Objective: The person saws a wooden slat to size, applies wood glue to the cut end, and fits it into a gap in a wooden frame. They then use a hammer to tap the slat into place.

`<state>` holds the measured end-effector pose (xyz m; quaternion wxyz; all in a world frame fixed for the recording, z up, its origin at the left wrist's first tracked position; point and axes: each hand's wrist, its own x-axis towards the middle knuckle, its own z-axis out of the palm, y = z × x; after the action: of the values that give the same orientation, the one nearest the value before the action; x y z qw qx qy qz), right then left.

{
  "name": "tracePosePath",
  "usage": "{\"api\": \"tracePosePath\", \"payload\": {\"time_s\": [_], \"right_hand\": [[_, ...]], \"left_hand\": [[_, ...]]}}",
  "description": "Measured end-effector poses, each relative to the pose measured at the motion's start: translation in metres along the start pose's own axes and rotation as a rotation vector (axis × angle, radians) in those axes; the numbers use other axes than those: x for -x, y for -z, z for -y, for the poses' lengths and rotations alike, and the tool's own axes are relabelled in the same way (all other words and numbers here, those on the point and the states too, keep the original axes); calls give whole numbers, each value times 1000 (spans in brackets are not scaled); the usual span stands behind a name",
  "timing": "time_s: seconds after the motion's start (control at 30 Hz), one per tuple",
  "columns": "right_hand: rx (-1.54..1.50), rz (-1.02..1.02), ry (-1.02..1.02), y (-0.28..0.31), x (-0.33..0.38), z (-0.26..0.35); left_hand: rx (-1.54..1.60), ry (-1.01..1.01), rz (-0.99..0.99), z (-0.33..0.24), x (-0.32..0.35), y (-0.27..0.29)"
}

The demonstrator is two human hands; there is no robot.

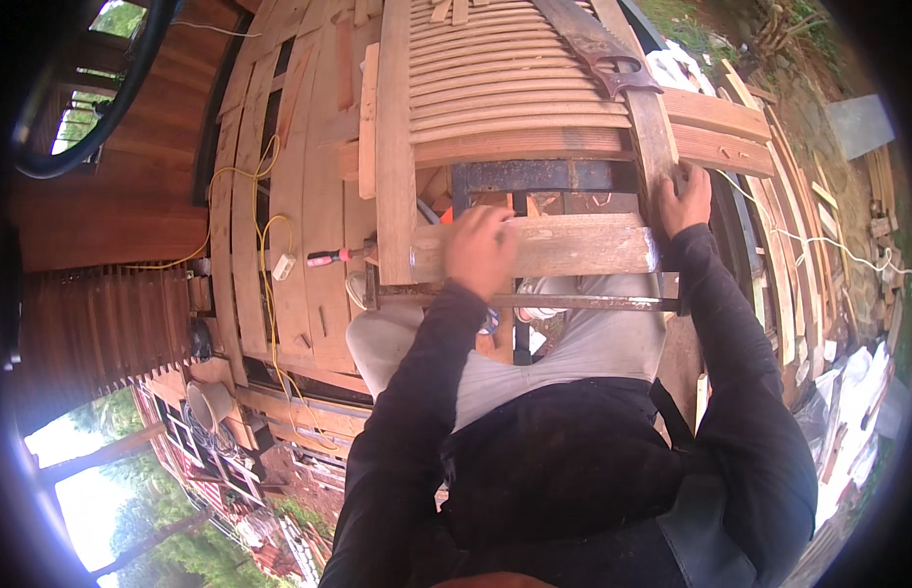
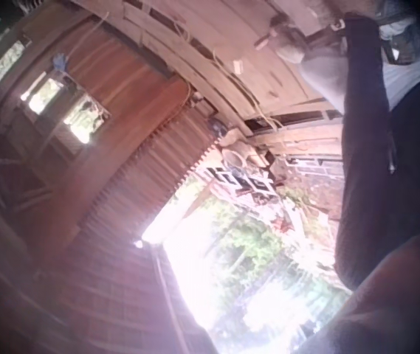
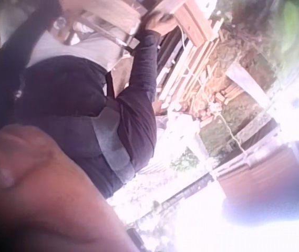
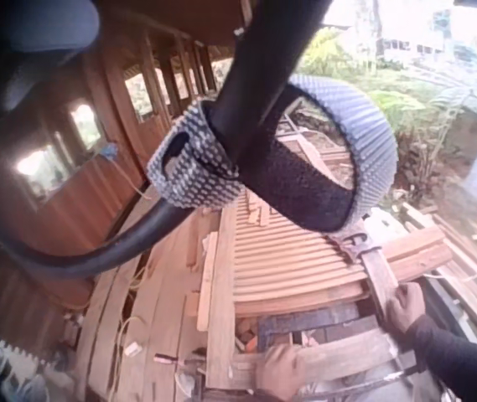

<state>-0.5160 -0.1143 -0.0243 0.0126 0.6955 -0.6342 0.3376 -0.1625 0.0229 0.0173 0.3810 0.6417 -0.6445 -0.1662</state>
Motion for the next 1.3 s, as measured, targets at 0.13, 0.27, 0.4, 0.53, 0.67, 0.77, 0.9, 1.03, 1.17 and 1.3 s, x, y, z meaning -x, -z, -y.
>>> {"api": "tracePosePath", "payload": {"time_s": [0.13,0.27,0.4,0.53,0.67,0.77,0.9,1.03,1.17,1.3], "right_hand": [[-345,285,79,26,-61,89],[-396,359,369,-48,-147,156],[-323,468,234,-171,-219,223],[-175,387,-11,-267,-260,258],[-54,475,-137,-281,-265,299],[-161,442,-243,-287,-282,284],[-490,343,-385,-263,-294,214],[-1085,474,-485,-173,-212,210],[-1118,532,-503,-20,-109,152],[-1074,649,-594,92,-12,118]], "left_hand": [[-82,4,64,-1,-14,-33],[-134,-14,123,-3,-17,-36],[-149,-46,114,0,-16,-36],[-150,-63,101,0,-18,-37],[-134,8,117,3,-13,-34],[-135,-12,83,-3,-15,-34],[-136,-67,108,-6,-17,-42],[-142,24,76,8,-8,-35],[-52,132,105,-8,-15,-31],[478,163,114,2,-19,-26]]}}
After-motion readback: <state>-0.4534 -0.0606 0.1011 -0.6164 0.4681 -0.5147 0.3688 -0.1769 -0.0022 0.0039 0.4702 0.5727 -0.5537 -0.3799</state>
